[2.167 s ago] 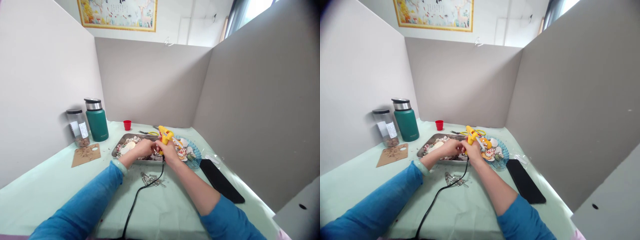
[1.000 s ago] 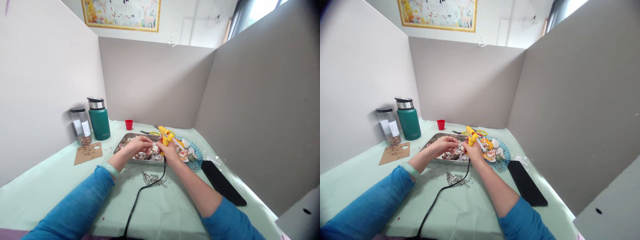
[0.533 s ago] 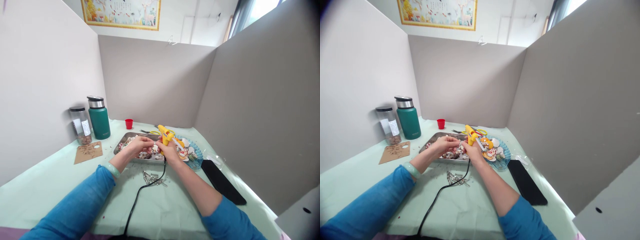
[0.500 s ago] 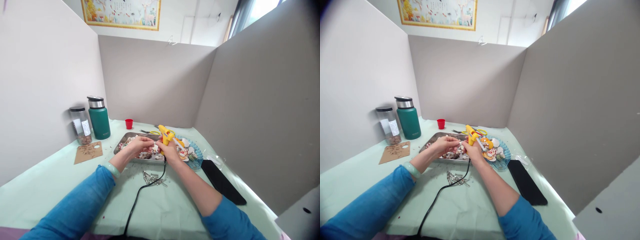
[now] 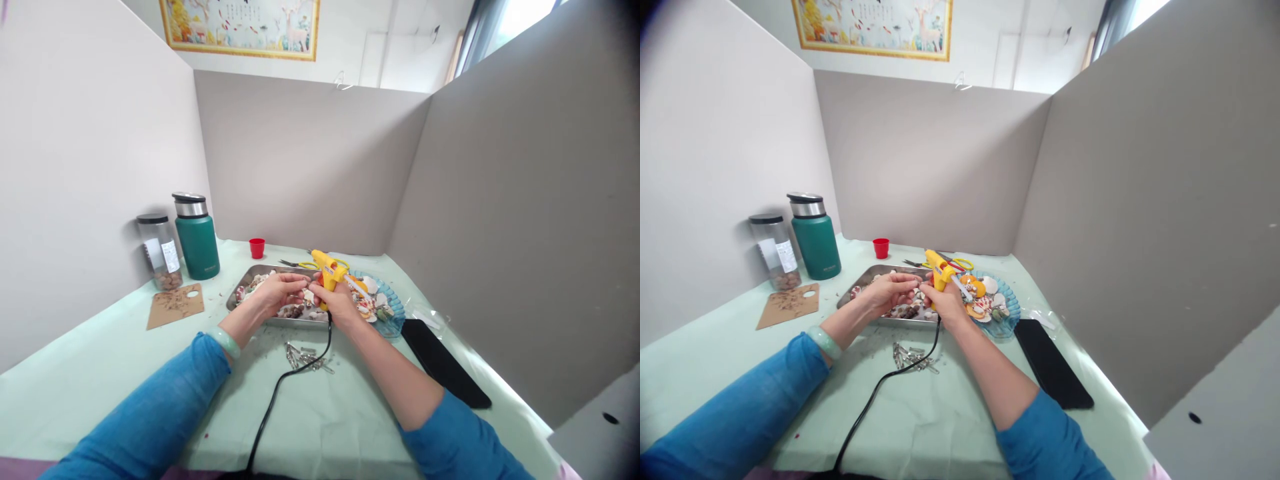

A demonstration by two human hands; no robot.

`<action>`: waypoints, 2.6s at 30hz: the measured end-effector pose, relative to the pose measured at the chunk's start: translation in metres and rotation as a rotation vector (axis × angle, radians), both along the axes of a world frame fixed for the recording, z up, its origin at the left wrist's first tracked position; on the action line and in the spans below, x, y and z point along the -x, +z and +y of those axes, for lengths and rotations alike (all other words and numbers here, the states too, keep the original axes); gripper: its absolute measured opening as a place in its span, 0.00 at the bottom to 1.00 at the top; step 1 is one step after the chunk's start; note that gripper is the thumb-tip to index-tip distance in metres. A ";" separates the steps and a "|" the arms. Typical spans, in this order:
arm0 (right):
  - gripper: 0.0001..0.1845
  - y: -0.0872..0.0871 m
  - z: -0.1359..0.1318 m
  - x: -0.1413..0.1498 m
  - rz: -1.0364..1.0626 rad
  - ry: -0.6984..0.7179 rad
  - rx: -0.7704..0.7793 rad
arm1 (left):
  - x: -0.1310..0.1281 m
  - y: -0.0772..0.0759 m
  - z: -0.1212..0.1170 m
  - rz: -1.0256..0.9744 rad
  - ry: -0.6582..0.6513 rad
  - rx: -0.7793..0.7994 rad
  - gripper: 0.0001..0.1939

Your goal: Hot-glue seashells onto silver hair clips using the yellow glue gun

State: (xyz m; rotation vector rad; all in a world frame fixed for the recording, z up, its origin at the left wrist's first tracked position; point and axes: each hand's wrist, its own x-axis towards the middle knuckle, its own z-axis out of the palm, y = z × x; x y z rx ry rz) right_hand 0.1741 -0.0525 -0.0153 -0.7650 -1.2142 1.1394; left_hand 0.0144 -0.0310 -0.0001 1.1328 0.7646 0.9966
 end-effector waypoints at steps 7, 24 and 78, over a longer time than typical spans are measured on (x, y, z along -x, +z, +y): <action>0.18 0.000 0.000 0.002 -0.003 -0.059 0.008 | 0.001 0.004 0.001 -0.085 0.028 0.024 0.06; 0.19 0.008 -0.006 -0.009 -0.069 0.181 0.044 | 0.027 0.009 0.021 -0.288 0.174 0.122 0.03; 0.20 0.001 -0.001 -0.010 -0.264 0.279 0.025 | 0.030 0.008 0.020 -0.344 0.182 0.117 0.11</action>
